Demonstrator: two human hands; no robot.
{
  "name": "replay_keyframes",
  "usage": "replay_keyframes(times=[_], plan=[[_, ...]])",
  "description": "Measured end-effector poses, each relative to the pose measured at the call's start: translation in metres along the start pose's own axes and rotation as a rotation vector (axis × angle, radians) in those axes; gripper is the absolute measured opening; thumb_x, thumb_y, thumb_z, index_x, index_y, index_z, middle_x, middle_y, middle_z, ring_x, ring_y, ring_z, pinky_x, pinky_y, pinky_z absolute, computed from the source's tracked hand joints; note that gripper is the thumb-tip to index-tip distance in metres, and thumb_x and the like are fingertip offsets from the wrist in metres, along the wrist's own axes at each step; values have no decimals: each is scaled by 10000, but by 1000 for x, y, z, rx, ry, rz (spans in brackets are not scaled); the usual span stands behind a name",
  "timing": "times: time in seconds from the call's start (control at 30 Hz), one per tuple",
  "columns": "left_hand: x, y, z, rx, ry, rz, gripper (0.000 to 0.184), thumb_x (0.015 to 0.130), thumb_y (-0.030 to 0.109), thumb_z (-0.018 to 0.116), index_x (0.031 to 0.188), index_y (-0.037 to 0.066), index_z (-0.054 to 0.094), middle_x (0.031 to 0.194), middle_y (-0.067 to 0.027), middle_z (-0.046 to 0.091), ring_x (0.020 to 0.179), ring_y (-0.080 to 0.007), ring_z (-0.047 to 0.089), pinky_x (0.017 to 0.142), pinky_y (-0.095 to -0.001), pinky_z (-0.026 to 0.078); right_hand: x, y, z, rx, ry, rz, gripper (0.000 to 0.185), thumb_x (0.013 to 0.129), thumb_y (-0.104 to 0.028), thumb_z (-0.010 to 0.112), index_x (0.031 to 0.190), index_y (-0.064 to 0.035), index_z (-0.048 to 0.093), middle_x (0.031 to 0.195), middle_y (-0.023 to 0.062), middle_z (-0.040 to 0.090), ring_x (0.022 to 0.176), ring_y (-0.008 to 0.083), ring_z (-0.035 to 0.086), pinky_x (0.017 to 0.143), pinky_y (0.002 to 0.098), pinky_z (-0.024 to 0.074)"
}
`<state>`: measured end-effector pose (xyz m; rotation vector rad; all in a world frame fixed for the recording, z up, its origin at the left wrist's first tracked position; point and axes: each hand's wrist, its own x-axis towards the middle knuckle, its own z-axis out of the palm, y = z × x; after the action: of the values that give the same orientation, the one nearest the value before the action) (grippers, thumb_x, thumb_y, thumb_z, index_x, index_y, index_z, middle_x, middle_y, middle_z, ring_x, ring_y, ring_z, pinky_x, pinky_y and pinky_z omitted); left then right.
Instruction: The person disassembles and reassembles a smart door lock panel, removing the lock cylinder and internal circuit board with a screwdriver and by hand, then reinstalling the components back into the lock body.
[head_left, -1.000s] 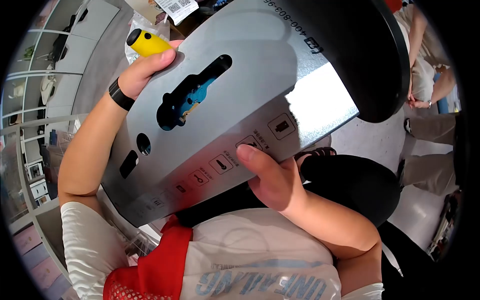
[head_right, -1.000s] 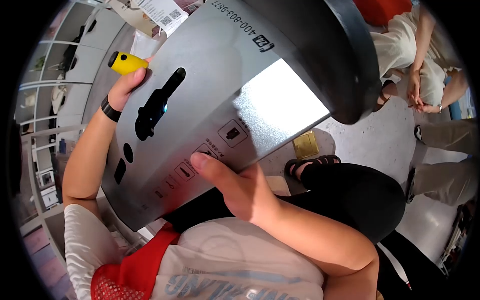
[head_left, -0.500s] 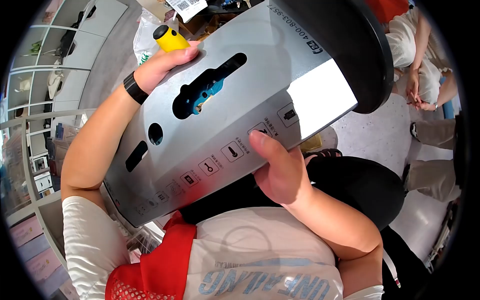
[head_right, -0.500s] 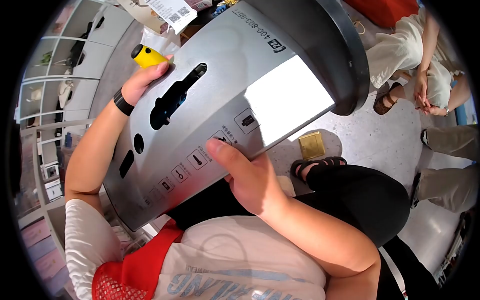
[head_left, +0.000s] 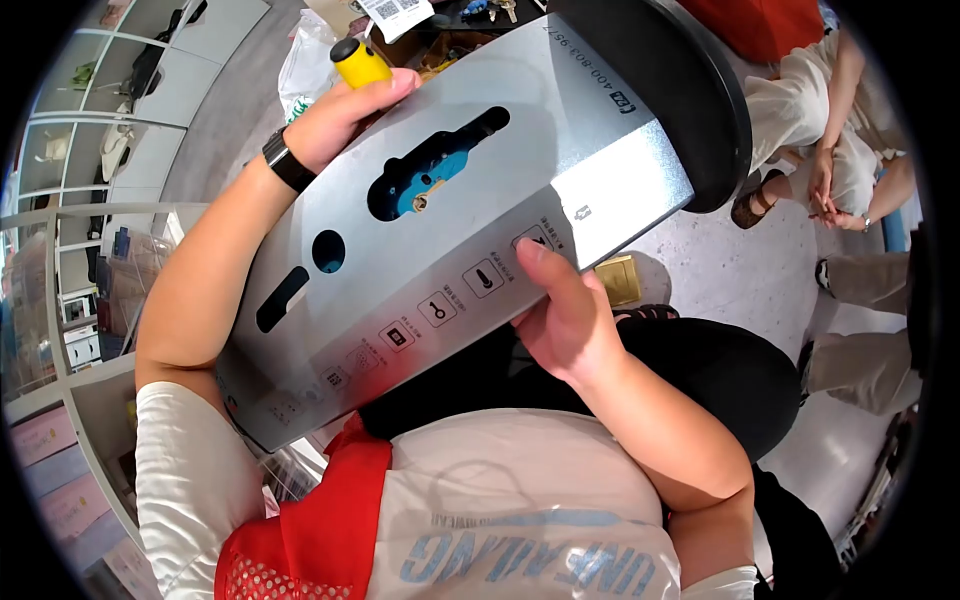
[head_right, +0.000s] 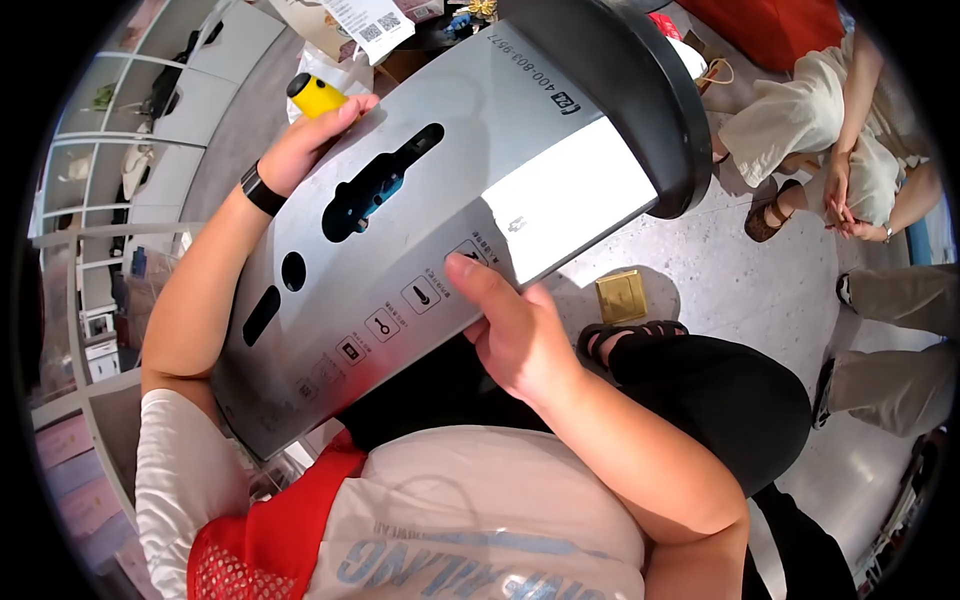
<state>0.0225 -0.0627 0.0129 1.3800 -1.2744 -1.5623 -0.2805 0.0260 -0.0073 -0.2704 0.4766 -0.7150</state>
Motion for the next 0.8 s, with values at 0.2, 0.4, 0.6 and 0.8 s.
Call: replay_keyframes(times=[0.2,0.4,0.6,0.8], plan=[[13,-14,-40,-201,-129,114,292,1043,342,620,1114,59,612,1126,-6,633,888,-35,558,736,-199,463,7,18,-31,-78,68,-27,429,1036,-258,587,1391,-23,537,1333,105,638,1239,245,609,1050,413,488],[9,20,-20,316,-108,137,291,983,361,687,909,109,560,1089,-75,685,702,-36,471,584,-208,386,9,6,-28,-169,84,-46,487,1020,-358,582,1374,-25,556,1327,107,648,1221,245,617,1031,410,485],[2,47,-28,248,-227,161,198,952,126,759,951,68,570,1014,-48,707,820,-91,620,641,-250,513,14,-1,-22,-145,79,-29,497,1022,-367,567,1396,-42,533,1342,103,641,1231,248,614,1039,418,482],[-5,53,-29,520,-221,315,275,931,168,792,903,70,537,1020,-66,730,947,-127,662,777,-287,527,21,-2,-26,-102,82,-42,470,1027,-379,560,1362,-50,550,1320,90,654,1208,243,630,1031,424,490]])
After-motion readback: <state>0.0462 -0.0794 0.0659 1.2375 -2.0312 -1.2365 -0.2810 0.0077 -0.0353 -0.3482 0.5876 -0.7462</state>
